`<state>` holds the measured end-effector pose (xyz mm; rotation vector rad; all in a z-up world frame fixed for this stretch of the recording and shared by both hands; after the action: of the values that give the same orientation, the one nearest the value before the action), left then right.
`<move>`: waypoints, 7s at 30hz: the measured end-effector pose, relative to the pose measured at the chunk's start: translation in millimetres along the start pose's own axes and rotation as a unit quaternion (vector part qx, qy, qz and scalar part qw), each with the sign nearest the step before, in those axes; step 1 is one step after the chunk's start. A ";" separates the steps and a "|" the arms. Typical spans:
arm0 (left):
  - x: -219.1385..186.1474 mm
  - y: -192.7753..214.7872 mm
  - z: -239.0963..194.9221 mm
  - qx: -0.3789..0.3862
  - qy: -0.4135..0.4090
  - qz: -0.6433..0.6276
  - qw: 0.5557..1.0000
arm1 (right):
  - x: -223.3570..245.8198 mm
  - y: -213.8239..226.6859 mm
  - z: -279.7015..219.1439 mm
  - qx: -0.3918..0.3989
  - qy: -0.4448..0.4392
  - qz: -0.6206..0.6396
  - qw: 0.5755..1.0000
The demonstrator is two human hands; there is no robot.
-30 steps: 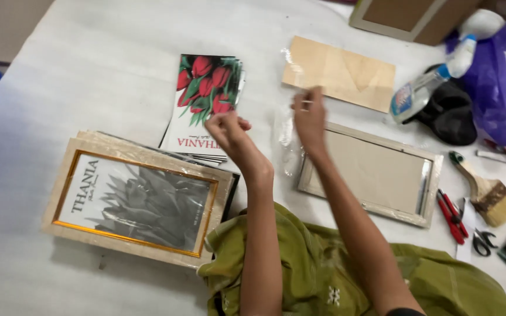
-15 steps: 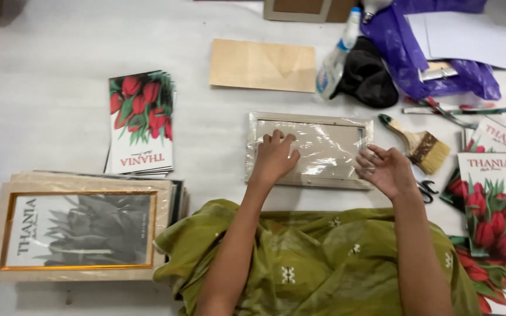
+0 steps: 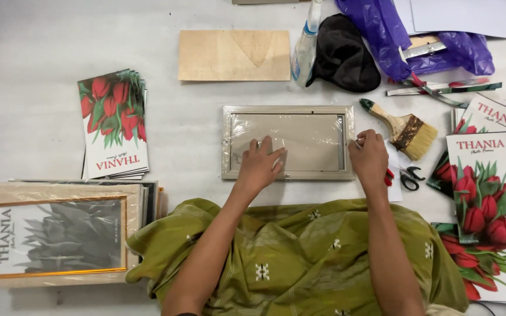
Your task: The person applies glue to the back of a picture frame using a brush, then places a wooden backing board into the frame and presses it down. They wipe the surface with a cloth and set the completed frame aside.
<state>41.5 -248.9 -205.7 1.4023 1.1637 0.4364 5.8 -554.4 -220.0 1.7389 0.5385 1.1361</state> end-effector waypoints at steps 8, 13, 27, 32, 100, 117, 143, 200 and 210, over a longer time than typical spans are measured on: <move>33.4 39.1 34.8 -0.108 0.025 0.007 0.994 | 101.0 -45.0 -33.0 0.109 0.222 -0.015 0.969; 207.3 100.4 101.4 -0.268 0.299 0.006 0.916 | 88.7 -48.2 -29.7 0.124 0.217 0.019 0.968; 314.0 147.5 52.0 -0.268 0.163 -0.601 0.735 | 72.1 -57.2 -12.5 0.165 0.166 0.146 0.961; 228.6 161.7 -38.6 -0.281 0.184 -0.601 0.726 | 58.1 -16.3 -0.8 0.075 0.068 0.349 0.932; 30.2 29.4 18.1 -0.184 0.044 0.006 0.982 | 119.2 -39.7 -28.1 -0.098 0.251 -0.067 0.961; 26.3 -19.3 44.0 -0.091 0.003 0.049 0.995 | 125.9 -53.1 -23.0 -0.113 0.275 -0.076 0.952; -21.9 -6.9 38.9 0.003 -0.036 0.043 0.998 | 116.2 -27.9 -17.1 -0.053 0.284 -0.031 0.957; -53.2 -39.7 29.1 -0.122 -0.053 -0.013 0.991 | 69.6 -17.1 -75.6 0.061 0.300 -0.134 0.942; -86.7 -10.5 22.5 -0.258 -0.209 0.119 0.936 | 75.5 13.5 -78.8 -0.009 0.285 0.011 0.958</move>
<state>18.8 -334.5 -188.5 1.0976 0.4825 0.5363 -29.3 -465.8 -165.2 1.3891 0.8500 1.6628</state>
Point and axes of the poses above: each hand's wrist, its own z-axis towards the middle knuckle, its own y-axis out of the back of the hand, x = y × z, the point moved 10 cm from there along z, towards the middle knuckle, and after that the axes turned 3 degrees about z, right-handed, at the moved point
